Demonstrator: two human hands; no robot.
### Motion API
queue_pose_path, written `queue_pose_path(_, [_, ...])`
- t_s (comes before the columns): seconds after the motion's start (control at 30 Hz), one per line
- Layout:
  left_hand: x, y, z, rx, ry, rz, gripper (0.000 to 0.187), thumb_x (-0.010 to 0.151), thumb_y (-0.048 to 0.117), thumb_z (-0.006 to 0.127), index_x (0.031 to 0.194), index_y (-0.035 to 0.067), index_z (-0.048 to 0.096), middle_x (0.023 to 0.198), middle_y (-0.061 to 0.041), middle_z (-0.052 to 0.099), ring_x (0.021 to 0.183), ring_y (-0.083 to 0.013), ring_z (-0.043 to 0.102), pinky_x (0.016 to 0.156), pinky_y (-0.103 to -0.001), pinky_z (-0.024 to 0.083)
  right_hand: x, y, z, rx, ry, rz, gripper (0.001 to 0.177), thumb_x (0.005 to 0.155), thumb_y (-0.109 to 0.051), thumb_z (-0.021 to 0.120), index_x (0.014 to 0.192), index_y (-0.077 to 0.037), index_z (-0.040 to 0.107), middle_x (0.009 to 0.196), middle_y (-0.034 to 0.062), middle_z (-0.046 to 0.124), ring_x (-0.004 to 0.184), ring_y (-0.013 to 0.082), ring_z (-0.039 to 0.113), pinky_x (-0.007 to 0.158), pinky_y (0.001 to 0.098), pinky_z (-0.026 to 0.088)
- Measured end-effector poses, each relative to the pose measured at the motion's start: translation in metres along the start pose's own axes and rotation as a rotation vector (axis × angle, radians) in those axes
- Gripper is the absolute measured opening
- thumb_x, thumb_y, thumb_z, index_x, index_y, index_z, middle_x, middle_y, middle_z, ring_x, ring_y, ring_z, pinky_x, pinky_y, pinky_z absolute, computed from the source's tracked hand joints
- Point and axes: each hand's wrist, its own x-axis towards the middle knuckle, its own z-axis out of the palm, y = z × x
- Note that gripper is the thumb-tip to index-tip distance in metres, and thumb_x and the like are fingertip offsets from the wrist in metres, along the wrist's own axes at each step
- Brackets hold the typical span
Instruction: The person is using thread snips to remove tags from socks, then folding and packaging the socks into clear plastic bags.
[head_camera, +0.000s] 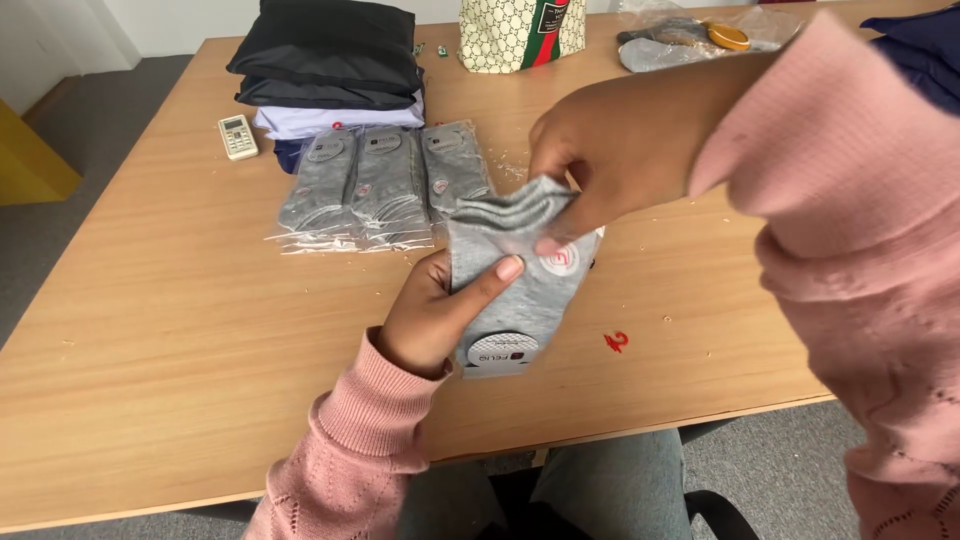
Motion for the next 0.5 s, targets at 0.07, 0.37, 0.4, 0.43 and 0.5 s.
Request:
queue_pose_path(0.07, [0.001, -0.002, -0.002, -0.007, 0.048, 0.040, 0.029, 0.093, 0.029, 0.070, 0.111, 0.007, 0.077, 0.107, -0.004, 0.078, 0.098, -0.0155, 0.073, 0.088, -0.031, 0.059, -0.020, -0.004, -0.014, 0.107, -0.098, 0.106, 0.061, 0.101, -0.061, 0.059, 0.073, -0.008, 0.065, 0.065, 0.0019, 0.048, 0.059, 0.0172, 0.045, 0.061, 0.0322, 0.039])
queue_pose_path(0.37, [0.012, 0.017, 0.004, -0.053, 0.035, 0.107, 0.032, 0.094, 0.030, 0.068, 0.116, 0.008, 0.073, 0.118, -0.006, 0.076, 0.112, -0.0192, 0.072, 0.099, -0.034, 0.057, -0.037, 0.018, 0.014, 0.237, 0.550, -0.327, 0.012, 0.088, -0.028, 0.082, 0.091, -0.016, 0.083, 0.087, -0.0027, 0.069, 0.075, 0.0090, 0.066, 0.073, 0.0269, 0.051])
queue_pose_path(0.4, [0.013, 0.015, 0.004, -0.055, 0.028, 0.105, 0.032, 0.094, 0.030, 0.068, 0.116, 0.008, 0.073, 0.118, -0.006, 0.076, 0.112, -0.0192, 0.072, 0.099, -0.034, 0.057, -0.040, 0.020, 0.014, 0.238, 0.551, -0.319, 0.012, 0.088, -0.028, 0.082, 0.091, -0.016, 0.083, 0.087, -0.0027, 0.069, 0.075, 0.0090, 0.066, 0.073, 0.0269, 0.051])
queue_pose_path(0.43, [0.015, 0.014, 0.004, -0.049, -0.009, 0.107, 0.036, 0.095, 0.033, 0.066, 0.118, 0.007, 0.073, 0.120, -0.007, 0.076, 0.113, -0.0199, 0.072, 0.099, -0.034, 0.058, -0.043, 0.022, 0.014, 0.215, 0.433, -0.234, 0.019, 0.093, -0.033, 0.073, 0.089, -0.019, 0.085, 0.085, -0.0061, 0.071, 0.077, 0.0086, 0.067, 0.075, 0.0279, 0.049])
queue_pose_path(0.5, [0.017, 0.009, 0.004, -0.043, -0.053, 0.111, 0.040, 0.096, 0.036, 0.063, 0.121, 0.006, 0.072, 0.122, -0.008, 0.075, 0.113, -0.0206, 0.072, 0.098, -0.034, 0.059, -0.047, 0.026, 0.016, 0.193, 0.318, -0.143, 0.030, 0.098, -0.038, 0.064, 0.087, -0.021, 0.087, 0.082, -0.0095, 0.073, 0.079, 0.0082, 0.068, 0.078, 0.0288, 0.048])
